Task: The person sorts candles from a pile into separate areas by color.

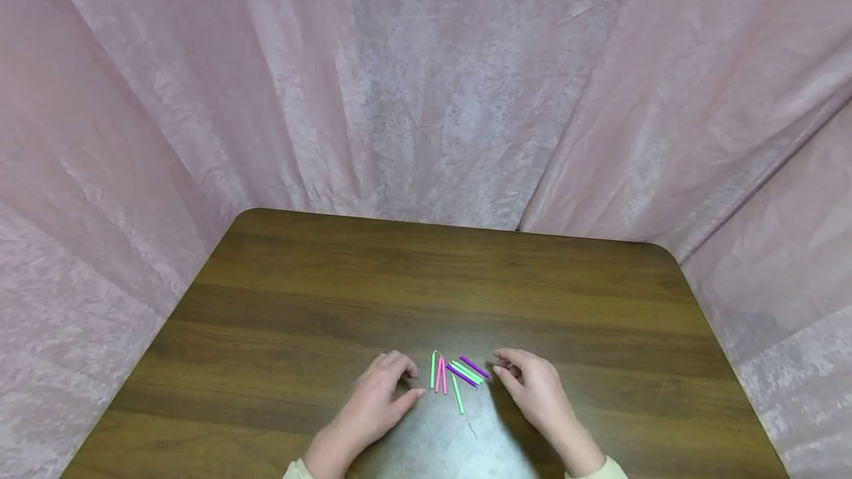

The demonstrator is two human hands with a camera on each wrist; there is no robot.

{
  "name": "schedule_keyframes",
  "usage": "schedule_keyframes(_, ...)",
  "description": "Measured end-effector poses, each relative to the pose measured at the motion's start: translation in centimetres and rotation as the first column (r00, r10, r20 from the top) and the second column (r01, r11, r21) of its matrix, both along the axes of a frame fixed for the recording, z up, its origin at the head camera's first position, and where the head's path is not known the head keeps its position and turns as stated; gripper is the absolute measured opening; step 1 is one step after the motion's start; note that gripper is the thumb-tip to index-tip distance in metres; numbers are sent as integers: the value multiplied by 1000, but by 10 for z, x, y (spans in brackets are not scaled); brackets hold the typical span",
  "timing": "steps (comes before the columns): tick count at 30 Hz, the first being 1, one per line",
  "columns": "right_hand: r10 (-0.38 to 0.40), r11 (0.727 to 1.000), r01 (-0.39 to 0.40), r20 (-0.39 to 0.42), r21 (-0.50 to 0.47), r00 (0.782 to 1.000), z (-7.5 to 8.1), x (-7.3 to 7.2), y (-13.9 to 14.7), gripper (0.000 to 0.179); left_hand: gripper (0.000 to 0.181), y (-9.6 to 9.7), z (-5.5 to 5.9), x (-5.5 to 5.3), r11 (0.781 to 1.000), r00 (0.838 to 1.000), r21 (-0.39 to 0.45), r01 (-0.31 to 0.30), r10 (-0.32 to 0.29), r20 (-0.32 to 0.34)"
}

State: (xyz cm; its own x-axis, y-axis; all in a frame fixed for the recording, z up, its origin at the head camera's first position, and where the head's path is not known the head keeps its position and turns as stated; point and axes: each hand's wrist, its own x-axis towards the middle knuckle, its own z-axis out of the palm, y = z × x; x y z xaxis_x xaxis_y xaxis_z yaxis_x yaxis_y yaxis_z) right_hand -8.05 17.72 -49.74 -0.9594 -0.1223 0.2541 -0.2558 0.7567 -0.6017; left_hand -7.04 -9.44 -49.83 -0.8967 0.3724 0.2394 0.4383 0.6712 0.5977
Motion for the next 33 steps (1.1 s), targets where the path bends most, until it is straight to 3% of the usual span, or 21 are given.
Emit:
schedule_keyframes(7, -16, 998, 21, 98, -52, 995, -1, -4, -6, 12, 19, 5, -6, -1, 996, 998, 74, 47, -49, 29)
schedule_keyframes(12, -21, 997, 33, 154, -76, 988, -4, -7, -9, 12, 18, 7, -8, -1, 988, 994, 142, 61, -74, 84)
schedule_keyframes(22, -45, 992, 73, 255, -103, 966, -5, -7, -12, 10, 16, 6, -10, 0, 960, 966, 274, 56, -121, 227)
schedule_keyframes(29, -58, 989, 97, 313, -110, 948, -6, -9, -13, 8, 14, 7, -11, 1, 949, 958, 309, 58, -140, 249)
schedule_keyframes(33, -65, 992, 96, 303, -87, 951, -7, -9, -13, 9, 13, 8, -12, 1, 949, 956, 309, 58, -142, 256)
